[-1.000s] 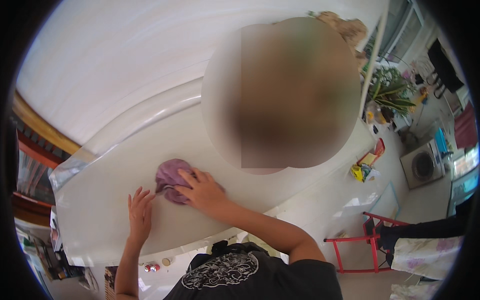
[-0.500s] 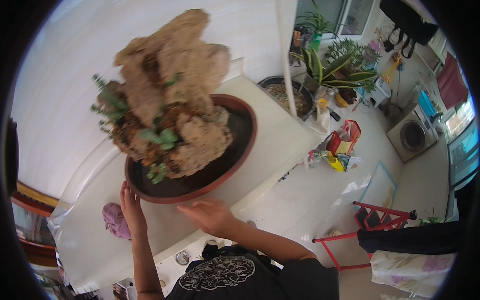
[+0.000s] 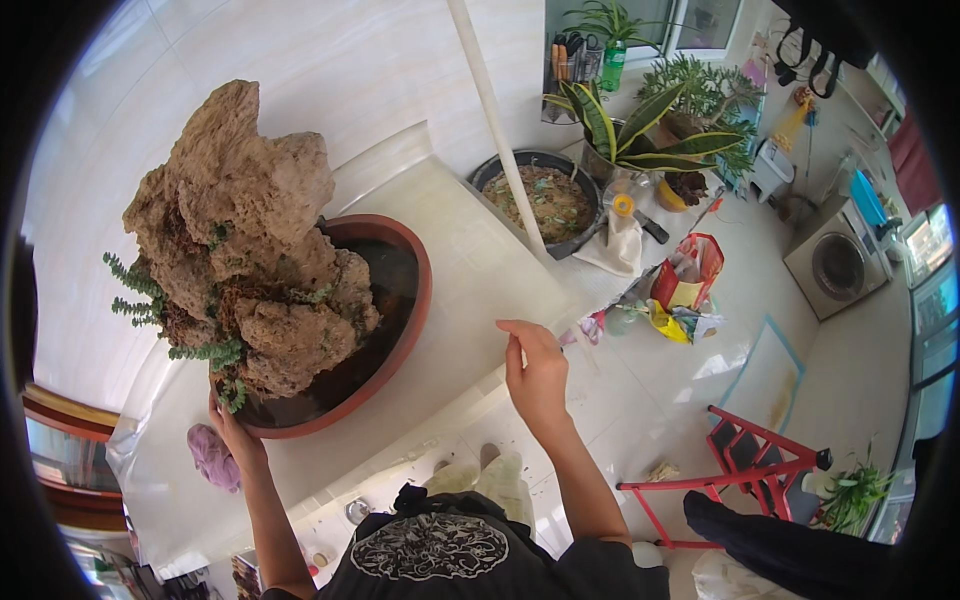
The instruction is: The person moves a large potted plant aside on a white surface, then wipes the surface with a purple cloth. They smooth a plastic sheet over the surface and continue wiping around the plant before moving the plant back into position.
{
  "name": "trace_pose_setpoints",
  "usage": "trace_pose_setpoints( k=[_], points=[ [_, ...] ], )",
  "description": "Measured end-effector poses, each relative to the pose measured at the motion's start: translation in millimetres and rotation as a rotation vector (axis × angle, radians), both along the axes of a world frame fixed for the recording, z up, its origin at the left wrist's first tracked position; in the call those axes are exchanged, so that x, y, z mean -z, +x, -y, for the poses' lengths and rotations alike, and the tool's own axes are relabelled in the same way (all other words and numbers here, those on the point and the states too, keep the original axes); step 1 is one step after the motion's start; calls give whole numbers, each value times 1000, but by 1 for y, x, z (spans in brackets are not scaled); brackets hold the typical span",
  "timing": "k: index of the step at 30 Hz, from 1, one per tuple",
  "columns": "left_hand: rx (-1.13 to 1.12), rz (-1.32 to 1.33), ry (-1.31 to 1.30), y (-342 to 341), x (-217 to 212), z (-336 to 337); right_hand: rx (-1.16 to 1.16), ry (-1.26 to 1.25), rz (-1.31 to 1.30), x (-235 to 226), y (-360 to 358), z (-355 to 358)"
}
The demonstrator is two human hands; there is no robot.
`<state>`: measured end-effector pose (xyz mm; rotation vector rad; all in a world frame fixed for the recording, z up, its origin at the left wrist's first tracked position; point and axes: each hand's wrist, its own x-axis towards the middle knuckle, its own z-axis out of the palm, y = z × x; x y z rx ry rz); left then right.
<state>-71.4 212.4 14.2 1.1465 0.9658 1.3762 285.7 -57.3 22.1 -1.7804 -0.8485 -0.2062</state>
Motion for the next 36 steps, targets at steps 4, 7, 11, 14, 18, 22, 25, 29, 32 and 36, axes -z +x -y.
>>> trace_pose_setpoints(
  k=[4,7,11,14,18,22,25,29,32,36],
  points=[
    [-65,-108,-12,-9,-1,10,65,-45,79,3,29,-2],
    [-244,-352,59,-29,-1,30,168,-143,136,5,62,-1],
    [-410,-633,302,-113,15,39,208,-278,253,10,97,-14],
    [-651,-849,179,-153,9,47,250,-378,326,5,103,-22],
    [-974,-1184,94,-233,12,70,131,107,413,-45,26,-42],
    [-1117,-1298,-7,-296,30,78,-305,219,683,-84,-78,-74],
    [-961,-1190,109,-313,11,52,-669,190,771,-99,-157,-119],
    [-690,-970,342,-305,-22,-53,-887,135,631,-83,-257,-161],
    [-522,-960,648,-292,-41,-144,-866,-6,579,-65,-313,-182],
    [-512,-994,903,-286,-48,-241,-682,-145,855,-60,-338,-212]
  ],
)
